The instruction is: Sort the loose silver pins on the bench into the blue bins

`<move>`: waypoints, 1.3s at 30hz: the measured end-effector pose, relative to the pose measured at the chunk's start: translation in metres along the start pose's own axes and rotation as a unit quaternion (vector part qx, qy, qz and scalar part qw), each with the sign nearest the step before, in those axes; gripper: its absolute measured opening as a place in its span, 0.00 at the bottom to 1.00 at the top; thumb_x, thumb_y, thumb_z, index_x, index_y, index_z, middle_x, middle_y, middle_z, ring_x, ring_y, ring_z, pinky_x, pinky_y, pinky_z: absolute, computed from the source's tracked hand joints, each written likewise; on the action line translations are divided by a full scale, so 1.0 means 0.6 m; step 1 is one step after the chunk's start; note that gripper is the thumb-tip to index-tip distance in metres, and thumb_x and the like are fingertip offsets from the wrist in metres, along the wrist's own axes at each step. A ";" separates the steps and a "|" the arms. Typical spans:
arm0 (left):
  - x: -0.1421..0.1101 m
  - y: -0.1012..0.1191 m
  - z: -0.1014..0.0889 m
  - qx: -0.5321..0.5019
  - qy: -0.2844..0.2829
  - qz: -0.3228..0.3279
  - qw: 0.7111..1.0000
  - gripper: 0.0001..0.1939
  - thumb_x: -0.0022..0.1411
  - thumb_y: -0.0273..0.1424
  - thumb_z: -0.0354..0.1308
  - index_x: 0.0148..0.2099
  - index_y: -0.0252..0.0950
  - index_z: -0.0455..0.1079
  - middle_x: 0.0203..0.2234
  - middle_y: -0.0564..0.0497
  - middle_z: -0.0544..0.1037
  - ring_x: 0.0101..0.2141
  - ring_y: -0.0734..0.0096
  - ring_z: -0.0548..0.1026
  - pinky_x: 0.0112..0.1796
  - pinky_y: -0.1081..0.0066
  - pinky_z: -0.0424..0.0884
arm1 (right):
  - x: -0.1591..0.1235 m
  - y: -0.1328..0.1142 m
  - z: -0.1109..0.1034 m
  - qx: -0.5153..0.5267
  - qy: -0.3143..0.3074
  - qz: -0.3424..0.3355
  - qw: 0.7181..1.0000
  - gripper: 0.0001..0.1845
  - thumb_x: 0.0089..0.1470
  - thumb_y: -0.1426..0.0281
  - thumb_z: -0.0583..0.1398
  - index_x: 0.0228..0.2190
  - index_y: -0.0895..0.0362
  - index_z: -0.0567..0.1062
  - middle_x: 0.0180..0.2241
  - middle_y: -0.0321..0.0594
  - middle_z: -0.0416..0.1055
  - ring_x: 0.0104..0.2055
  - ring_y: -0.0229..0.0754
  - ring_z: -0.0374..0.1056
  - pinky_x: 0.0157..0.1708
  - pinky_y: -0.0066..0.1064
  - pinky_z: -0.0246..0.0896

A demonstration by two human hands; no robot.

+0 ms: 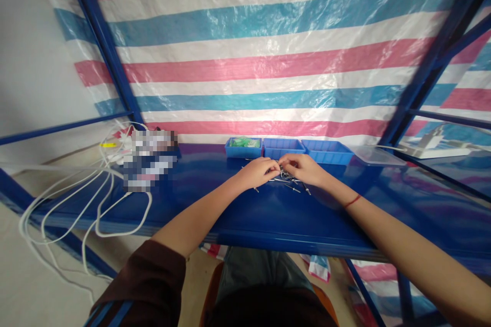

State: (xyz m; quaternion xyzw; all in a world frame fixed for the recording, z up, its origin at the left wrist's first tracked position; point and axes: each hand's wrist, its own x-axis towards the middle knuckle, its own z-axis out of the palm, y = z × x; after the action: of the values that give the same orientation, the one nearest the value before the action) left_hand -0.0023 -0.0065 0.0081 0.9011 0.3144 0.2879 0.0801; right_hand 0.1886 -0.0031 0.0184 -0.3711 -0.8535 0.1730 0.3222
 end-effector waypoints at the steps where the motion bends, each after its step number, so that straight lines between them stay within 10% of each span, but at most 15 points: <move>1: 0.000 0.001 0.000 -0.026 0.026 -0.027 0.999 0.09 0.59 0.34 0.51 0.38 0.36 0.70 0.30 0.50 0.75 0.31 0.71 0.71 0.37 0.71 0.65 | 0.000 0.002 0.002 0.017 -0.001 -0.004 1.000 0.11 0.50 0.68 0.53 0.32 0.58 0.73 0.30 0.38 0.73 0.27 0.37 0.64 0.28 0.29 0.58; 13: 0.016 0.000 0.014 -0.301 0.171 -0.139 0.928 0.10 0.55 0.34 0.56 0.36 0.32 0.68 0.29 0.50 0.75 0.28 0.76 0.72 0.34 0.74 0.68 | 0.005 -0.006 0.013 0.165 0.025 0.042 0.985 0.17 0.49 0.56 0.58 0.29 0.59 0.72 0.27 0.40 0.72 0.24 0.36 0.65 0.25 0.29 0.61; 26: 0.014 0.009 0.015 -0.342 0.093 -0.162 0.921 0.15 0.59 0.39 0.50 0.37 0.31 0.68 0.31 0.49 0.75 0.29 0.76 0.71 0.34 0.73 0.66 | 0.004 -0.024 0.005 0.233 0.102 0.057 0.965 0.20 0.42 0.53 0.62 0.28 0.59 0.73 0.23 0.38 0.71 0.19 0.33 0.61 0.19 0.26 0.58; 39: 0.014 -0.004 0.026 -0.284 0.132 -0.110 0.943 0.13 0.57 0.37 0.54 0.39 0.32 0.68 0.34 0.48 0.75 0.33 0.73 0.71 0.36 0.73 0.66 | 0.004 -0.024 0.008 0.163 0.159 -0.003 0.974 0.17 0.44 0.57 0.62 0.28 0.59 0.76 0.25 0.41 0.74 0.25 0.37 0.66 0.24 0.28 0.60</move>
State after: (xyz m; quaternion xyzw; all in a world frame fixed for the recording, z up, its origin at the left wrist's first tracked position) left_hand 0.0107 0.0013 -0.0012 0.7544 0.3244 0.4713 0.3218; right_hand 0.1766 -0.0112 0.0236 -0.3340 -0.7531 0.2473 0.5100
